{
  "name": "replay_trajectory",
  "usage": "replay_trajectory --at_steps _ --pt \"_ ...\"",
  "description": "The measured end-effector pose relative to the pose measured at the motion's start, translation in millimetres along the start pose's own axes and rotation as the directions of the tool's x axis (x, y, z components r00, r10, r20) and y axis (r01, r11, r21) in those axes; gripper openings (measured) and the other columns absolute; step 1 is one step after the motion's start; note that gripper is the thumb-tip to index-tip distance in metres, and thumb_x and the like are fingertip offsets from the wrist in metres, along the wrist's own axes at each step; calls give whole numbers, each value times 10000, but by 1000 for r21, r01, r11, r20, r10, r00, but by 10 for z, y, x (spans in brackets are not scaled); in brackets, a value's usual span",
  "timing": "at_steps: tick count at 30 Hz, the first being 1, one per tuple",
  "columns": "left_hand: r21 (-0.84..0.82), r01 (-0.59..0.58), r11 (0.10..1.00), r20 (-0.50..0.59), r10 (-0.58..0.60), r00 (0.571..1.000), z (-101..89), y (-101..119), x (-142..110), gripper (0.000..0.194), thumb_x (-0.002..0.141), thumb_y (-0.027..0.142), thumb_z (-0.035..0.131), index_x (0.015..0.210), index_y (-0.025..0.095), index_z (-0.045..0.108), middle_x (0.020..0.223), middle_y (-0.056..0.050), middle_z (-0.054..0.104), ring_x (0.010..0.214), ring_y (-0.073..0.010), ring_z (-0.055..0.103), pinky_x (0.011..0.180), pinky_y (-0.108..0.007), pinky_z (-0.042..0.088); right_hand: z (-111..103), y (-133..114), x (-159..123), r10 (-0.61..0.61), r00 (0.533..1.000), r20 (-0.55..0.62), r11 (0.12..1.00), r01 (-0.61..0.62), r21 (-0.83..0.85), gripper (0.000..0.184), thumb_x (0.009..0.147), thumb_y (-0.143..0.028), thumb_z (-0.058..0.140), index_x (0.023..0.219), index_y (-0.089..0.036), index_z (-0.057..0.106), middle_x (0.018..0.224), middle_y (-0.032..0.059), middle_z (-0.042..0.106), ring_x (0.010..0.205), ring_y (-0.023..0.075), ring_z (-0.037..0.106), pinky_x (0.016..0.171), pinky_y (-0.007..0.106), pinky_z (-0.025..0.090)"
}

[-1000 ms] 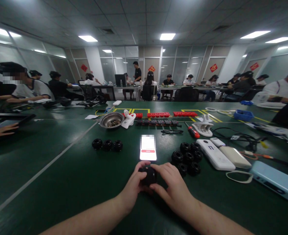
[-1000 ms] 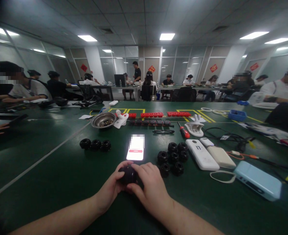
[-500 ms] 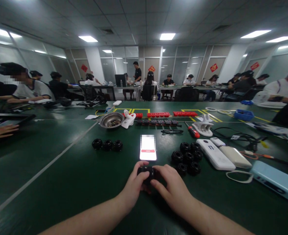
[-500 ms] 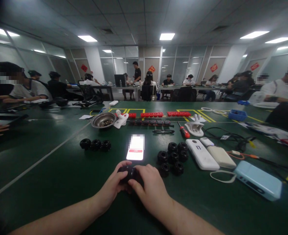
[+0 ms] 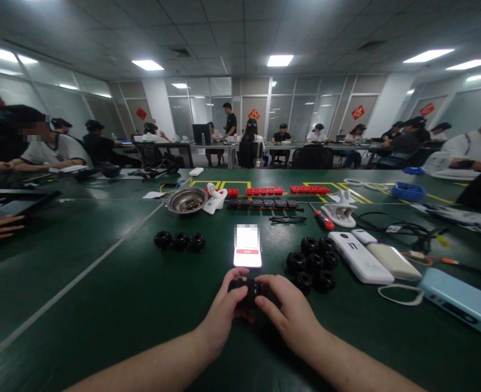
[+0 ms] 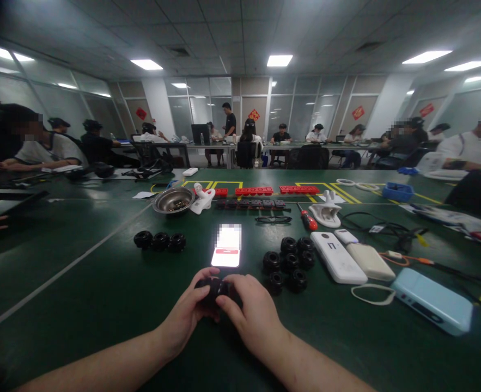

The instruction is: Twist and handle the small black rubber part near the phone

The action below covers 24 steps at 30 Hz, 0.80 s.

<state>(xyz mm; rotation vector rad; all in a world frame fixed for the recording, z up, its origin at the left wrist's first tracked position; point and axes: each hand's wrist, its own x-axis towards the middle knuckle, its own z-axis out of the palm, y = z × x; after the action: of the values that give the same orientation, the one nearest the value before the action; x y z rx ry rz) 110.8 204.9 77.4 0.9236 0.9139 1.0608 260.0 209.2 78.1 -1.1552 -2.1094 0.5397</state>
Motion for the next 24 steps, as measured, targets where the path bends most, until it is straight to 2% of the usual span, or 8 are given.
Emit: replay_trajectory --at_steps 4,7,10,12,16,19,21,24 --pt "44 29 999 -71 -26 997 9 -7 58 376 716 514 382 923 200 391 773 -15 505 603 -136 545 498 -260 430 -17 -21 12 -146 989 0 986 146 -79 315 788 -205 481 1102 -181 471 914 75 534 822 201 482 714 348 424" --pt "118 93 989 -60 -86 994 24 -4 87 378 695 500 427 903 188 377 655 12 510 445 -109 515 432 -244 393 -26 -35 -6 -214 977 15 973 215 -85 391 797 -157 435 1182 -221 407 953 72 508 853 197 466 742 352 414" --pt "103 58 993 -66 -51 997 26 -7 65 302 704 431 442 881 191 393 670 18 499 454 -99 497 413 -226 373 -27 -39 -26 -185 982 -27 982 185 -27 412 779 -208 477 1181 -225 390 1002 71 487 902 203 458 779 354 401" --pt "69 23 997 -71 -18 997 18 -13 34 266 712 384 444 898 199 400 728 9 500 526 -109 514 445 -230 390 -19 -27 -29 -100 993 -70 995 102 21 405 767 -260 501 1154 -202 397 972 69 505 875 201 478 763 350 410" --pt "-6 -3 1000 -14 3 1000 -4 -23 -3 316 681 280 495 969 211 384 822 -11 517 677 -142 540 561 -258 428 4 8 -7 52 999 -16 998 -51 36 243 792 -285 473 1011 -185 501 818 45 558 744 183 515 681 326 431" --pt "-43 -19 999 2 19 1000 -4 -19 15 298 722 362 444 965 198 391 841 -33 518 706 -155 535 559 -266 431 -1 -1 7 1 1000 13 1000 -2 18 250 790 -244 483 1031 -184 510 862 56 556 791 190 507 708 331 426" --pt "-21 -2 1000 -25 2 1000 6 -12 43 331 744 452 380 937 184 400 801 -35 510 640 -145 533 505 -259 421 -11 -19 10 -78 997 8 997 78 0 336 785 -187 476 1121 -205 463 940 68 527 859 199 484 749 347 416" --pt "47 67 997 -53 -64 997 21 -5 80 354 737 476 385 928 178 401 721 -9 493 512 -114 510 434 -238 393 -18 -37 2 -159 987 -21 987 159 -21 443 772 -136 461 1194 -258 401 1039 74 464 948 217 435 808 385 388"
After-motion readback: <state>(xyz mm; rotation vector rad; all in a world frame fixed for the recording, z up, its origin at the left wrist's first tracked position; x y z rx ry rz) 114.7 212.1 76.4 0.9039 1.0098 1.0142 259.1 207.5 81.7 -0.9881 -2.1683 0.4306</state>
